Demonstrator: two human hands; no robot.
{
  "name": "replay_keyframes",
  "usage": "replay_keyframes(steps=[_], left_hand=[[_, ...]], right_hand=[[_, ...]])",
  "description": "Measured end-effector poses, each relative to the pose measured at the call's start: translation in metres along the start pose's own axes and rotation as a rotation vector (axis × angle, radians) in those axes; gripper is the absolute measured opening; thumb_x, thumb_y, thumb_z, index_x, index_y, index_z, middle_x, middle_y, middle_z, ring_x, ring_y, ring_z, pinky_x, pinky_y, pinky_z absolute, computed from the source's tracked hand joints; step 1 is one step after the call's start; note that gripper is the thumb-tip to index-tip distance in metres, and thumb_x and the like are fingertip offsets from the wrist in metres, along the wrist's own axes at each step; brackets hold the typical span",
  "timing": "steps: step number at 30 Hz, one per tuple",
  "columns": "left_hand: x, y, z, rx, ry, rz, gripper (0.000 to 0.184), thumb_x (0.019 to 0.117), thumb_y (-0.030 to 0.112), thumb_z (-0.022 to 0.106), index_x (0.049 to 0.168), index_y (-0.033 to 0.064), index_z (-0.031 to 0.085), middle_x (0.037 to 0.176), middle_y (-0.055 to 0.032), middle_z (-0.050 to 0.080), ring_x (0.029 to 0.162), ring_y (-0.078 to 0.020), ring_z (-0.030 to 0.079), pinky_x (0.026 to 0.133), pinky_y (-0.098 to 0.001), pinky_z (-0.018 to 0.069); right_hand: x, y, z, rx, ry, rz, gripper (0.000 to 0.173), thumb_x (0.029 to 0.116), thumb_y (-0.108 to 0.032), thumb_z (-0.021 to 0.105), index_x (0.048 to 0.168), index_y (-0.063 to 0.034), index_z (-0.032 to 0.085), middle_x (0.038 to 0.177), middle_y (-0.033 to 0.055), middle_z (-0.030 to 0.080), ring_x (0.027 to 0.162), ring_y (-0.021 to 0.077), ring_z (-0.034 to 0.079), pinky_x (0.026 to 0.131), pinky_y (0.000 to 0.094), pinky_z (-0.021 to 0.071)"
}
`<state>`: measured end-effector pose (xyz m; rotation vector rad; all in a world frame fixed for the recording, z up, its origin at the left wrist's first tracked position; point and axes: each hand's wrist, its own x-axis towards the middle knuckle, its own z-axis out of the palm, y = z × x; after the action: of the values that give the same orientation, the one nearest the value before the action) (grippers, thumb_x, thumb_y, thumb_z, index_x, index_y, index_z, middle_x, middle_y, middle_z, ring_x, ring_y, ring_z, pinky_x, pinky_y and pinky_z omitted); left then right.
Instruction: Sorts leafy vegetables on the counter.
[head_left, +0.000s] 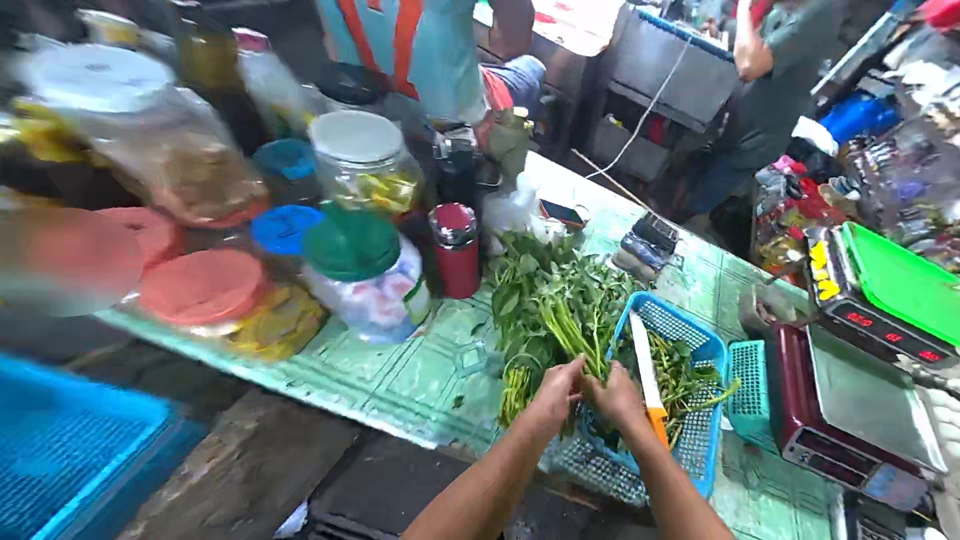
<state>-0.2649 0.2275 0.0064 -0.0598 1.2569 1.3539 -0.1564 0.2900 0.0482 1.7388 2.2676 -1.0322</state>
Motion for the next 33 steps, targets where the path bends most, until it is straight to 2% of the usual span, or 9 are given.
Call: replay_keyframes(steps=[4, 9, 14, 17, 20, 26, 29, 31, 33], left_hand=[[-0.004, 0.037, 0.003, 0.035, -0.042, 0.016, 0.044, 0.0999, 0.033, 0.067, 0.126, -0.0015, 0.061, 0.106, -0.0152, 0.072, 0.094, -0.0224, 0.071, 0.084, -0.0416, 0.0595], [-0.023, 0.076, -0.005, 0.056, -0.224, 0.191, 0.038, 0.0936, 0.004, 0.068, 0.128, -0.0033, 0.055, 0.105, -0.0119, 0.071, 0.092, -0.0179, 0.071, 0.083, -0.0353, 0.0613], [0.012, 0.064, -0.043, 0.16, -0.173, 0.069, 0.043, 0.0959, 0.008, 0.069, 0.134, -0.0038, 0.052, 0.114, -0.0163, 0.069, 0.102, -0.0229, 0.069, 0.091, -0.0415, 0.0586], [0.031, 0.049, -0.066, 0.122, -0.119, -0.055, 0.041, 0.1014, 0.012, 0.06, 0.138, -0.0018, 0.049, 0.108, -0.0194, 0.071, 0.095, -0.0287, 0.072, 0.084, -0.046, 0.061], [0.026, 0.047, -0.074, -0.014, -0.159, -0.086, 0.041, 0.1016, 0.006, 0.054, 0.14, -0.0021, 0.044, 0.11, -0.0236, 0.07, 0.096, -0.0345, 0.073, 0.084, -0.0489, 0.0616], [0.013, 0.042, -0.066, -0.034, -0.112, -0.01, 0.027, 0.0918, 0.001, 0.06, 0.119, -0.0024, 0.057, 0.095, -0.0154, 0.07, 0.082, -0.0235, 0.07, 0.076, -0.0403, 0.0599], [0.001, 0.038, -0.063, -0.001, -0.092, 0.005, 0.022, 0.0917, 0.001, 0.06, 0.113, -0.0016, 0.061, 0.094, -0.0146, 0.072, 0.084, -0.0238, 0.071, 0.077, -0.0414, 0.0603], [-0.004, 0.036, -0.065, 0.0, -0.153, -0.005, 0.026, 0.0968, 0.007, 0.052, 0.12, -0.0011, 0.06, 0.098, -0.0173, 0.072, 0.084, -0.0271, 0.072, 0.076, -0.0436, 0.0604], [-0.009, 0.037, -0.067, 0.004, -0.229, -0.004, 0.032, 0.0992, 0.011, 0.046, 0.129, 0.0011, 0.055, 0.104, -0.0181, 0.073, 0.089, -0.0287, 0.073, 0.079, -0.0453, 0.0608]], right_hand=[[-0.025, -0.032, 0.012, 0.248, 0.178, -0.077, 0.047, 0.1071, -0.031, 0.049, 0.142, 0.0009, 0.051, 0.13, 0.0204, 0.065, 0.116, 0.0312, 0.066, 0.101, 0.0507, 0.0522], [-0.042, -0.048, 0.039, 0.51, 0.395, -0.253, 0.048, 0.1063, -0.021, 0.045, 0.144, 0.0098, 0.042, 0.13, 0.0233, 0.062, 0.117, 0.0223, 0.065, 0.102, 0.0391, 0.0537], [-0.009, -0.038, 0.047, 0.585, 0.125, -0.06, 0.044, 0.1075, -0.023, 0.048, 0.141, 0.0053, 0.051, 0.123, 0.0229, 0.067, 0.116, 0.0288, 0.065, 0.103, 0.0477, 0.051], [0.011, -0.03, 0.042, 0.518, -0.057, 0.006, 0.035, 0.1088, -0.019, 0.045, 0.133, 0.0028, 0.057, 0.117, 0.0168, 0.072, 0.106, 0.0251, 0.07, 0.096, 0.045, 0.0549], [0.015, -0.028, 0.038, 0.458, -0.066, 0.013, 0.035, 0.11, -0.019, 0.042, 0.134, 0.0034, 0.054, 0.105, 0.0183, 0.068, 0.095, 0.028, 0.067, 0.089, 0.0467, 0.0541], [-0.01, -0.045, 0.041, 0.324, 0.058, -0.159, 0.04, 0.1113, -0.025, 0.039, 0.14, -0.0009, 0.052, 0.12, 0.0175, 0.071, 0.114, 0.0301, 0.068, 0.102, 0.0502, 0.0515], [-0.011, -0.039, 0.045, 0.535, 0.176, -0.264, 0.039, 0.1092, -0.021, 0.04, 0.137, 0.0042, 0.052, 0.097, 0.0159, 0.07, 0.087, 0.025, 0.07, 0.084, 0.0457, 0.0576], [-0.014, -0.038, 0.038, 0.67, 0.154, -0.279, 0.039, 0.11, -0.019, 0.038, 0.139, 0.0053, 0.046, 0.086, 0.0111, 0.064, 0.068, 0.0189, 0.065, 0.067, 0.0395, 0.0592], [-0.015, -0.037, 0.03, 0.703, 0.105, -0.275, 0.039, 0.1109, -0.02, 0.036, 0.142, 0.0039, 0.043, 0.093, 0.0117, 0.067, 0.074, 0.0185, 0.069, 0.07, 0.0384, 0.0613]])
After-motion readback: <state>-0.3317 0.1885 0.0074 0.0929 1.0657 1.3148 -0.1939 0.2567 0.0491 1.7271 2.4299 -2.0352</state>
